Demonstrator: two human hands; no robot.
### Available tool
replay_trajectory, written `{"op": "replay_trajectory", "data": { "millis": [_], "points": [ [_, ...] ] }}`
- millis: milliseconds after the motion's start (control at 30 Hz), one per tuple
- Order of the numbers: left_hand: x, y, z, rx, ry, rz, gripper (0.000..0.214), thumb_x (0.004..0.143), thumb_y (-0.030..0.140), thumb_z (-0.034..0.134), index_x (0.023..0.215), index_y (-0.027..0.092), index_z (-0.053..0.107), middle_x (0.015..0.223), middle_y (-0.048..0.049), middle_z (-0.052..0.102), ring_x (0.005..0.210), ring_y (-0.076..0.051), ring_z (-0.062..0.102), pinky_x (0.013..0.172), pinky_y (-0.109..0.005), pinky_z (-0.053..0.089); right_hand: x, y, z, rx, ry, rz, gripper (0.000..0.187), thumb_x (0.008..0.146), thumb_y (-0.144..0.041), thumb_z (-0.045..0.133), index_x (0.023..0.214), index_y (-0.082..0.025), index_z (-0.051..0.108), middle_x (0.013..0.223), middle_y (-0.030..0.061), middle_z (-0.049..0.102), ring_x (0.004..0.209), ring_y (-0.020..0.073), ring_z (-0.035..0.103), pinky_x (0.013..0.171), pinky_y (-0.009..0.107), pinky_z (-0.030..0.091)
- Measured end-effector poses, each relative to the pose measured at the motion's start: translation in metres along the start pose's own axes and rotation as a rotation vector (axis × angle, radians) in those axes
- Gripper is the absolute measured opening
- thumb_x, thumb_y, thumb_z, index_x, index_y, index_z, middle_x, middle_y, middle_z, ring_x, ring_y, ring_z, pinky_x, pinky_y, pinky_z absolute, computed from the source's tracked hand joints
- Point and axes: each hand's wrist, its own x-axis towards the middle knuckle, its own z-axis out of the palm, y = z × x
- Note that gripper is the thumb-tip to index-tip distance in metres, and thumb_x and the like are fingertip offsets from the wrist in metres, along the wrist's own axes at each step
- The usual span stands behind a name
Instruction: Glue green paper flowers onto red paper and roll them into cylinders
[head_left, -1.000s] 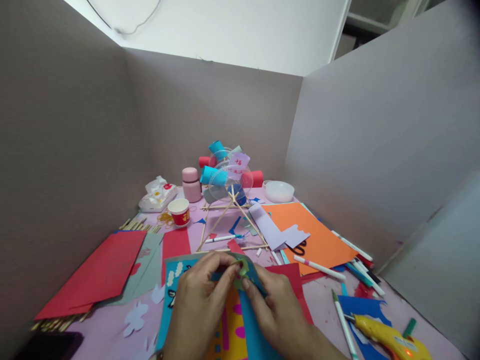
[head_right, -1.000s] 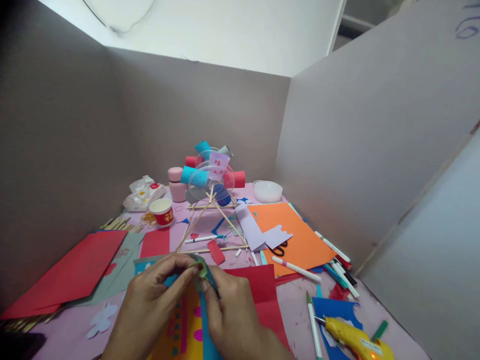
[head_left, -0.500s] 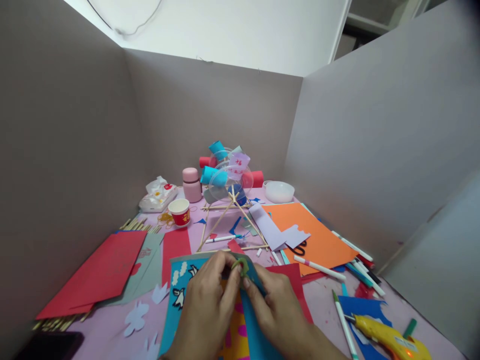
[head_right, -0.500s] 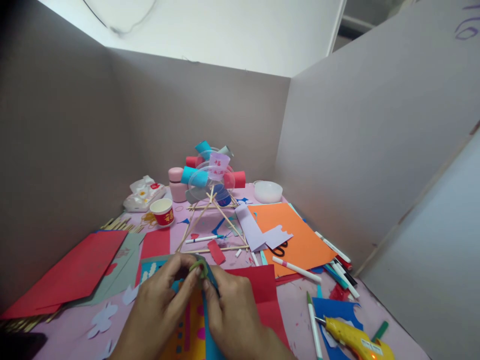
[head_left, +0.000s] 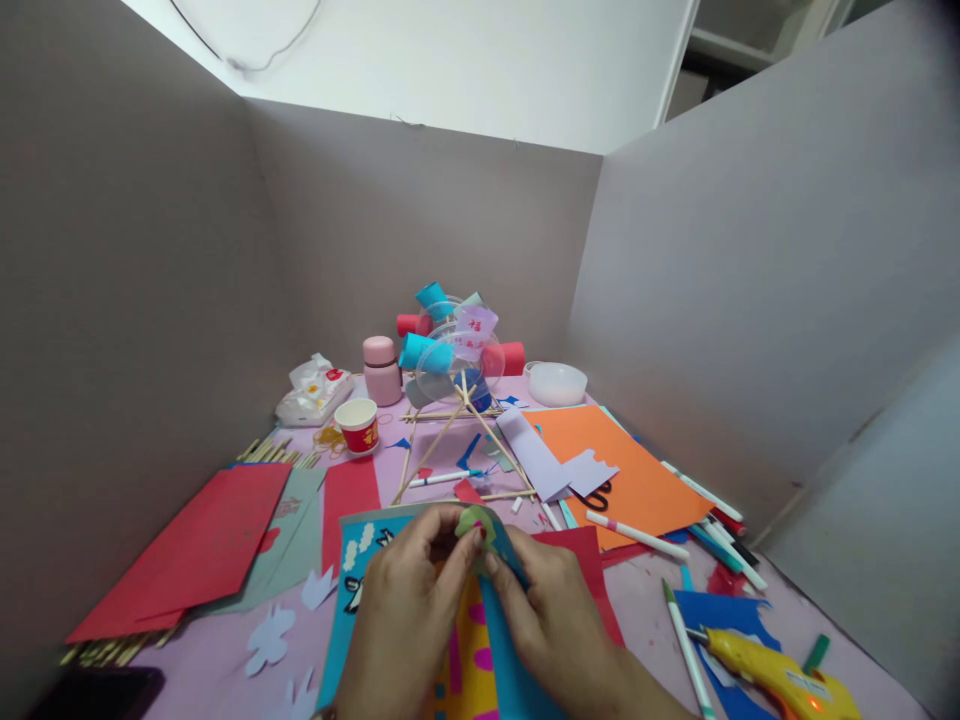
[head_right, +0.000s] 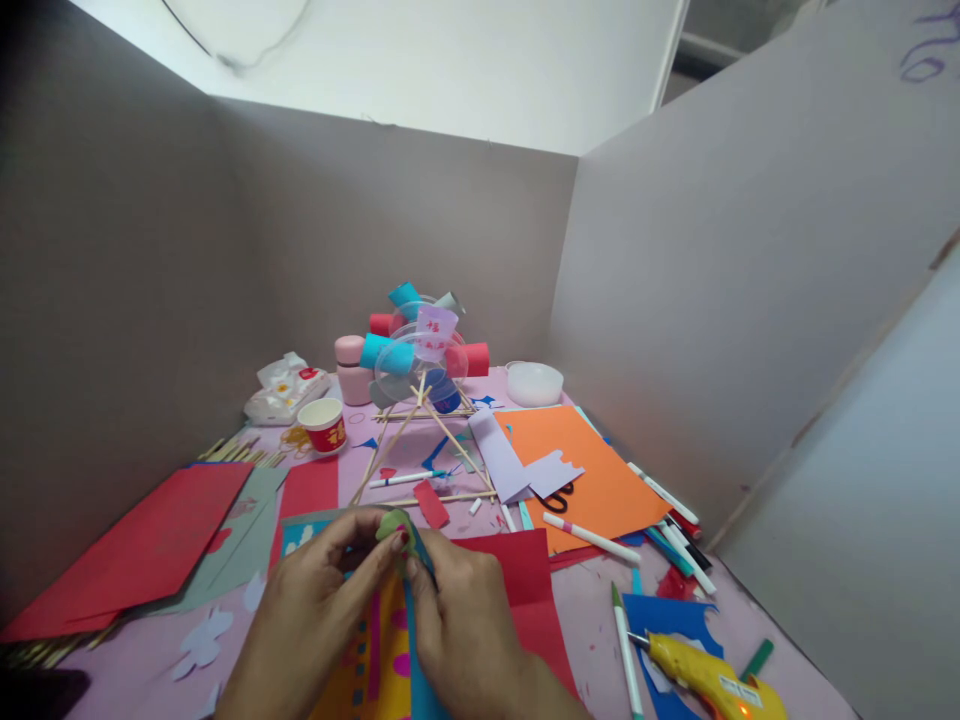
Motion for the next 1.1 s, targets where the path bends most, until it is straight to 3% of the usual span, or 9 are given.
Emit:
{"op": "replay_trajectory", "data": {
  "millis": [200, 533, 633, 700, 767, 833, 967, 1100],
  "points": [
    [0.000, -0.002, 0.000, 0.026, 0.010, 0.014, 0.018, 0.084, 0.032, 0.048, 0.079, 0.022, 0.062, 0.079, 0.0002, 0.067, 0.074, -0.017, 0.062, 0.067, -0.026, 0.045, -0.001, 0.000, 0.001, -0.005, 0.001, -0.015, 0.023, 0.089, -0.018, 0.040, 0.099, -0.018, 0.060, 0.082, 0.0078, 0.070, 0.073, 0.0205, 0.066, 0.064, 0.025, 0.048],
    [0.000, -0.001, -0.001, 0.021, -0.058, 0.141, 0.016, 0.088, 0.028, 0.045, 0.077, 0.021, 0.055, 0.073, 0.0016, 0.064, 0.068, -0.015, 0.061, 0.062, -0.024, 0.046, 0.003, 0.005, 0.001, 0.121, 0.028, 0.014, 0.022, 0.088, -0.020, 0.045, 0.100, -0.018, 0.062, 0.085, 0.0073, 0.071, 0.074, 0.0197, 0.066, 0.072, 0.028, 0.051],
    [-0.001, -0.002, 0.000, 0.106, 0.000, 0.171, 0.015, 0.088, 0.024, 0.046, 0.078, 0.020, 0.056, 0.073, 0.0009, 0.065, 0.066, -0.015, 0.062, 0.060, -0.024, 0.048, 0.003, 0.007, 0.001, 0.139, 0.009, 0.046, 0.022, 0.088, -0.024, 0.045, 0.098, -0.017, 0.064, 0.083, 0.0078, 0.071, 0.072, 0.0209, 0.066, 0.069, 0.030, 0.051],
    [-0.003, -0.003, 0.001, 0.241, 0.122, 0.330, 0.013, 0.088, 0.019, 0.047, 0.082, 0.018, 0.058, 0.076, -0.0013, 0.067, 0.070, -0.016, 0.063, 0.063, -0.025, 0.049, 0.002, 0.007, -0.001, 0.168, -0.005, 0.106, 0.024, 0.088, -0.028, 0.046, 0.097, -0.016, 0.064, 0.078, 0.0075, 0.070, 0.070, 0.0221, 0.065, 0.065, 0.031, 0.051],
    [-0.006, -0.005, 0.002, 0.398, 0.250, 0.586, 0.015, 0.088, 0.013, 0.045, 0.088, 0.015, 0.060, 0.083, -0.0052, 0.069, 0.077, -0.018, 0.064, 0.070, -0.028, 0.051, 0.001, 0.008, -0.003, 0.234, -0.011, 0.177, 0.025, 0.086, -0.033, 0.049, 0.096, -0.016, 0.065, 0.079, 0.0074, 0.070, 0.074, 0.0237, 0.065, 0.067, 0.032, 0.051],
    [-0.009, -0.006, 0.004, 0.514, 0.296, 0.767, 0.020, 0.090, 0.012, 0.041, 0.091, 0.012, 0.061, 0.086, -0.0077, 0.068, 0.081, -0.018, 0.063, 0.073, -0.029, 0.051, 0.000, 0.010, -0.006, 0.354, -0.020, 0.253, 0.028, 0.084, -0.037, 0.054, 0.100, -0.016, 0.064, 0.092, 0.0084, 0.070, 0.085, 0.0254, 0.064, 0.075, 0.034, 0.050],
    [-0.014, -0.005, 0.008, 0.657, 0.247, 0.802, 0.026, 0.092, 0.012, 0.037, 0.088, 0.014, 0.063, 0.085, -0.0063, 0.068, 0.078, -0.017, 0.061, 0.069, -0.028, 0.051, 0.000, 0.019, -0.008, 0.627, -0.059, 0.476, 0.036, 0.073, -0.037, 0.068, 0.104, -0.018, 0.062, 0.100, 0.0078, 0.070, 0.086, 0.0261, 0.064, 0.070, 0.033, 0.052],
    [-0.015, -0.004, 0.011, 0.708, 0.248, 0.833, 0.024, 0.091, 0.010, 0.040, 0.082, 0.013, 0.063, 0.082, -0.0056, 0.066, 0.074, -0.016, 0.057, 0.069, -0.028, 0.049, 0.000, 0.024, -0.009, 0.771, -0.040, 0.577, 0.041, 0.064, -0.032, 0.077, 0.100, -0.019, 0.064, 0.096, 0.0069, 0.071, 0.076, 0.0246, 0.066, 0.061, 0.031, 0.052]
  ]
}}
